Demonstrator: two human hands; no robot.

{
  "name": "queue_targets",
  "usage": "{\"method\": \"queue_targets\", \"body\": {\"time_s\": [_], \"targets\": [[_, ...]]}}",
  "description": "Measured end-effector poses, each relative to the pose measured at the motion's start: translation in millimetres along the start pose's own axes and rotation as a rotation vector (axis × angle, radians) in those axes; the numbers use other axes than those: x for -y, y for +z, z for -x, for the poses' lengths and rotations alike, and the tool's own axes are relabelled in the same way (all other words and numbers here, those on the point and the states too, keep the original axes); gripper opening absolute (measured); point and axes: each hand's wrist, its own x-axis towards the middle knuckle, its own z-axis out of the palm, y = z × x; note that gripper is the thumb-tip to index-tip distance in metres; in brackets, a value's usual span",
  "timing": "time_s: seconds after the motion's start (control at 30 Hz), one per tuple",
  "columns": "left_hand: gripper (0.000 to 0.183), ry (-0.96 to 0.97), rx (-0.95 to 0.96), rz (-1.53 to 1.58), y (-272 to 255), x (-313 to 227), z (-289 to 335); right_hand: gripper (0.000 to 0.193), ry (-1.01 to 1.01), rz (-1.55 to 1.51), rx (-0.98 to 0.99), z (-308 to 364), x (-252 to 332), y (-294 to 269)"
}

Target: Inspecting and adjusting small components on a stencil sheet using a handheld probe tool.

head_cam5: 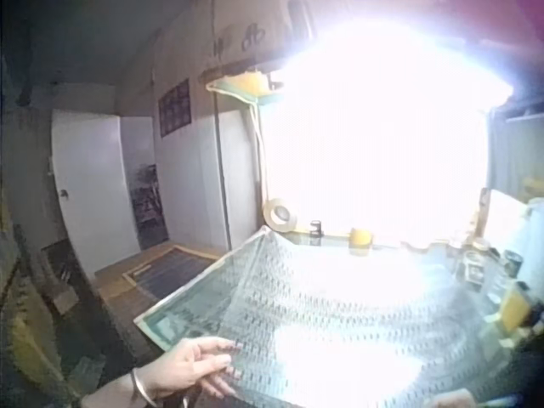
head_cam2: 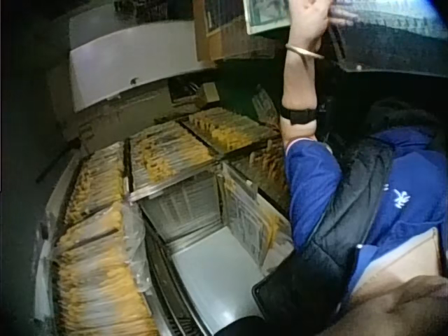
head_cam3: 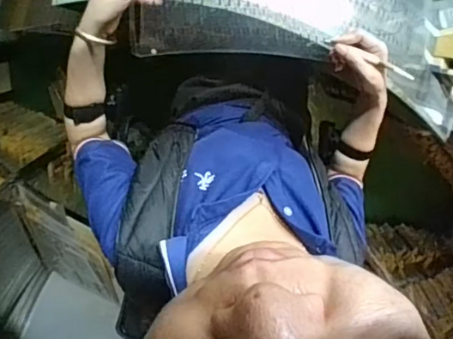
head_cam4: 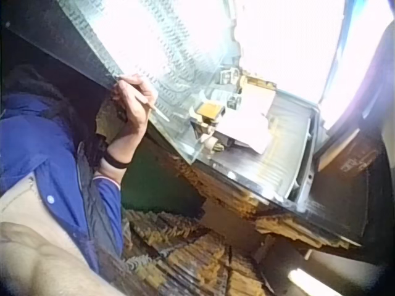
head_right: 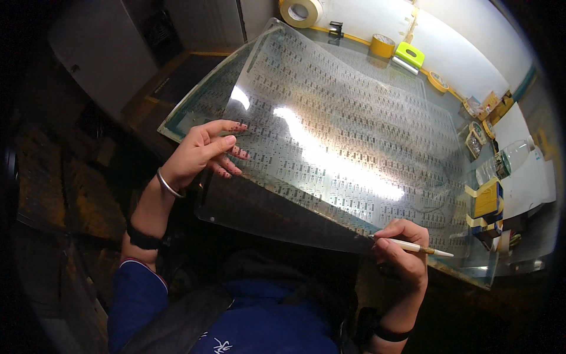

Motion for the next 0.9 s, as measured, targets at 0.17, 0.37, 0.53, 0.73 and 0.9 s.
{"method": "queue_targets", "body": {"time_s": [0.17,0.37,0.53,0.73,0.9], "targets": [[0.039,0.054,-0.11,0.086,10.6,5.9,15.1,0.014,-0.043,-0.025,0.002,2.6,-2.2,-3.0],[0.035,0.102,-0.24,0.2,13.3,15.3,29.8,0.013,-0.173,-0.18,-0.178,18.9,5.9,1.1],[0.03,0.135,-0.362,0.298,2.4,23.0,47.1,0.014,-0.256,-0.055,-0.248,23.9,0.8,-7.3],[0.026,0.189,-0.549,0.455,-7.4,42.1,57.8,0.012,-0.454,-0.104,-0.245,20.8,-7.6,-34.8],[0.023,0.157,-0.415,0.564,50.7,46.0,51.5,0.012,-0.495,-0.07,-0.294,13.3,-11.1,-34.4]]}}
